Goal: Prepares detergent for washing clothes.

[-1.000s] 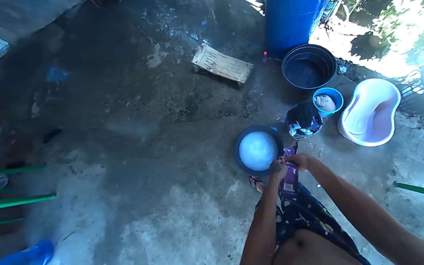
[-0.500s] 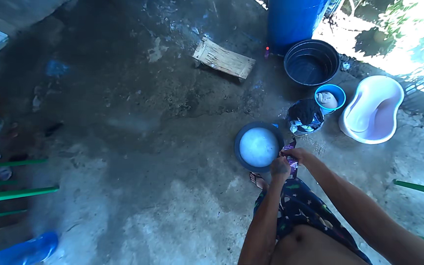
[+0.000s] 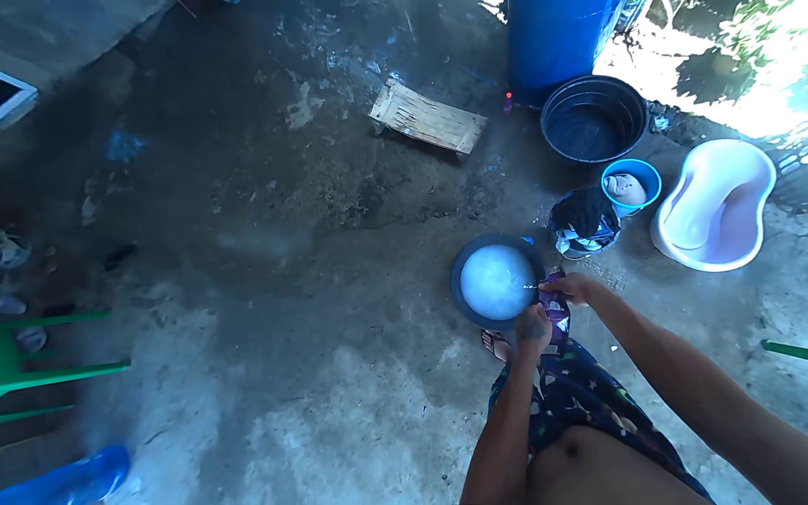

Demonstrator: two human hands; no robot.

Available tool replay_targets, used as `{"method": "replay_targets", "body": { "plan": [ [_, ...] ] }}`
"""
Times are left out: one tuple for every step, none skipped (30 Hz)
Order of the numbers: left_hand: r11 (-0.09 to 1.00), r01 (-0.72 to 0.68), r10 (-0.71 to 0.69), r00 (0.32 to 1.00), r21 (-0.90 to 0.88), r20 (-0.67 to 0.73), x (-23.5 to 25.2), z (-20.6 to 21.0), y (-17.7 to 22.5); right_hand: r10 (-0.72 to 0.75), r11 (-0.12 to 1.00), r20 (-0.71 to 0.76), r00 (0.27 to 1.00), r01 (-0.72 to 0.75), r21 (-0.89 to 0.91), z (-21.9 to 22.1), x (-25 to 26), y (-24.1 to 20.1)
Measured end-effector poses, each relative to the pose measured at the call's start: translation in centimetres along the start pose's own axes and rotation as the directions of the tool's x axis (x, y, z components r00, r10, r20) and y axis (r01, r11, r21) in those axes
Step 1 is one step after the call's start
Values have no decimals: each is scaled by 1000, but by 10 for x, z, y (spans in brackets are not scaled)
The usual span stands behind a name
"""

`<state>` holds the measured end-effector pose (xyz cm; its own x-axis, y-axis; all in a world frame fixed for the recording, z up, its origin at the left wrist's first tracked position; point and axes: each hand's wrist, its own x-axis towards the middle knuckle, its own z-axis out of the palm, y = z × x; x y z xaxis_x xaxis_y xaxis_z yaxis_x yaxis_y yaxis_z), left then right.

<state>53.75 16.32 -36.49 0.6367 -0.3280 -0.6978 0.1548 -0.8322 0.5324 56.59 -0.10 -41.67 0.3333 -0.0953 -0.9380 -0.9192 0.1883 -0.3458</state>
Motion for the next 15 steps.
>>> {"method": "replay_targets", "body": {
  "plan": [
    [1000, -1, 1, 1000, 6, -2, 0, 1, -1, 0, 1000, -11, 1000, 0, -17, 2, 1, 0],
    [1000, -1, 1, 1000, 15, -3, -1, 1, -1, 0, 999, -24, 1000, 0, -38, 3, 3, 0],
    [1000, 1, -1, 1000, 24, -2, -1, 1, -1, -1, 998, -44, 999, -2, -62, 5, 6, 0],
    [999, 5, -5, 1000, 32, 2, -1, 0, -1, -1, 996, -67, 998, -5, -85, 7, 9, 1],
    [999, 10, -10, 1000, 35, 2, -2, -1, -2, -2, 995, -85, 996, -7, -100, 9, 11, 2],
    [1000, 15, -15, 1000, 24, -3, -2, -1, -3, -5, 994, -91, 996, -5, -106, 11, 12, 3],
    [1000, 23, -23, 1000, 3, -4, -1, -3, -5, -12, 995, -82, 997, 4, -99, 12, 11, 2],
    [999, 31, -31, 1000, -25, -5, -1, -5, -8, -22, 996, -52, 998, 18, -82, 11, 9, 1],
    [998, 34, -34, 999, -57, -7, 0, -8, -11, -38, 997, -2, 999, 38, -61, 9, 5, -2],
    [996, 33, -35, 999, -87, -14, 0, -11, -15, -52, 998, 62, 997, 54, -41, 6, 1, -5],
    [992, 37, -39, 999, -117, -16, 1, -14, -20, -57, 998, 130, 990, 62, -29, 1, -2, -7],
    [986, 42, -46, 999, -159, -20, 3, -14, -26, -58, 998, 172, 983, 63, -25, -2, -5, -9],
    [974, 52, -59, 998, -221, -26, 5, -13, -32, -57, 998, 185, 981, 64, -31, -4, -8, -12],
    [953, 64, -75, 997, -297, -25, 9, -12, -37, -57, 997, 177, 982, 65, -42, -5, -11, -15],
    [926, 77, -91, 996, -370, -21, 13, -10, -40, -63, 996, 155, 986, 71, -52, -4, -14, -17]
  ]
}}
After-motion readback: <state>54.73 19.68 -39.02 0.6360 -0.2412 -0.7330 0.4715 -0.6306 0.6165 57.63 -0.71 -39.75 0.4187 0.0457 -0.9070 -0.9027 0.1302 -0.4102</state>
